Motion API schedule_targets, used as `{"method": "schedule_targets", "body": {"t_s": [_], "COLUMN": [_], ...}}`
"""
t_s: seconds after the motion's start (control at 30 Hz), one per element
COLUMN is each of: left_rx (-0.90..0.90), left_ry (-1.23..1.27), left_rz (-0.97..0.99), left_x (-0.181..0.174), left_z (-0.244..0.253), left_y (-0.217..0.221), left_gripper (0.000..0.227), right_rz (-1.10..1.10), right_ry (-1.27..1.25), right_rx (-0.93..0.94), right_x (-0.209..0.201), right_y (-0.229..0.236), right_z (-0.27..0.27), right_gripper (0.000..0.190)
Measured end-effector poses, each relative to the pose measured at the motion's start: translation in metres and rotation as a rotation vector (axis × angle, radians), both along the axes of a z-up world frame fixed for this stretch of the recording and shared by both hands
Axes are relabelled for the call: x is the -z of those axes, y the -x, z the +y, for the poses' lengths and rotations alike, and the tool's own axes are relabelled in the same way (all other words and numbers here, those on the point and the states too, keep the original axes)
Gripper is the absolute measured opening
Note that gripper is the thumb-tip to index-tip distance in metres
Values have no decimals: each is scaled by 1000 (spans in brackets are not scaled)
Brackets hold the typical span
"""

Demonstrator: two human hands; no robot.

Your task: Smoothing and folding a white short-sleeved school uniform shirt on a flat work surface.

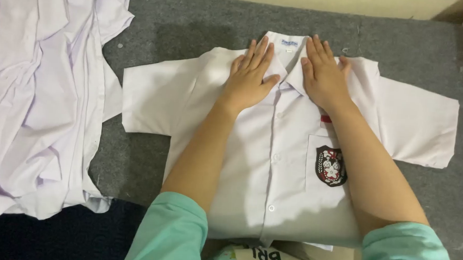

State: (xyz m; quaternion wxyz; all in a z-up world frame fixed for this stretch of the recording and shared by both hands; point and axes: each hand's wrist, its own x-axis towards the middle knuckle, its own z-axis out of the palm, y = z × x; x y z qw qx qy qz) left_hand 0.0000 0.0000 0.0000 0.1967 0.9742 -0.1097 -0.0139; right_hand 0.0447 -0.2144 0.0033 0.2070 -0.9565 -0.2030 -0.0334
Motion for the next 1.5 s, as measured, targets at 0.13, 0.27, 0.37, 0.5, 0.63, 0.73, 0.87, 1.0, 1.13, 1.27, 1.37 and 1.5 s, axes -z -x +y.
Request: {"method": "schedule_targets", "body": {"t_s": [0.13, 0.27, 0.37, 0.5, 0.63, 0.73, 0.87, 1.0, 1.13, 1.27, 1.37, 1.5], "left_rx": [1, 21, 21, -4, -78, -134, -90, -65, 14, 73, 75, 107], "left_ry": [21, 22, 41, 55, 155, 192, 138, 178, 254, 155, 154, 182], "left_rz": [6, 8, 47, 20, -96, -155, -225, -331, -578, -501, -470, -422], "left_x": [-3, -5, -7, -2, 6, 5, 14, 12, 17, 37, 33, 32], "left_z": [-1, -1, 0, -1, -4, -5, -3, -3, -26, -42, -44, -48], "left_y": [2, 2, 1, -1, -7, -3, -10, -9, -8, -15, -10, -7], "left_gripper": [73, 63, 62, 67, 80, 78, 83, 72, 38, 26, 29, 33], "right_rz": [25, 47, 62, 45, 36, -46, -188, -288, -309, -188, -144, -163], "right_ry": [95, 131, 176, 189, 100, -119, -98, -142, -294, -375, -407, -529], "right_rx": [38, 77, 84, 66, 47, 44, 95, 121, 141, 143, 121, 100], "right_x": [-1, 0, 5, 12, 5, 3, 29, 59, 53, 35, 29, 21], "right_y": [-1, -2, -6, -10, -7, -4, -27, -53, -48, -34, -30, -27], "right_z": [5, 7, 4, 1, -2, -6, -24, -38, -36, -26, -22, -20], "right_gripper": [61, 61, 60, 59, 58, 52, 47, 30, 19, 23, 27, 32]}}
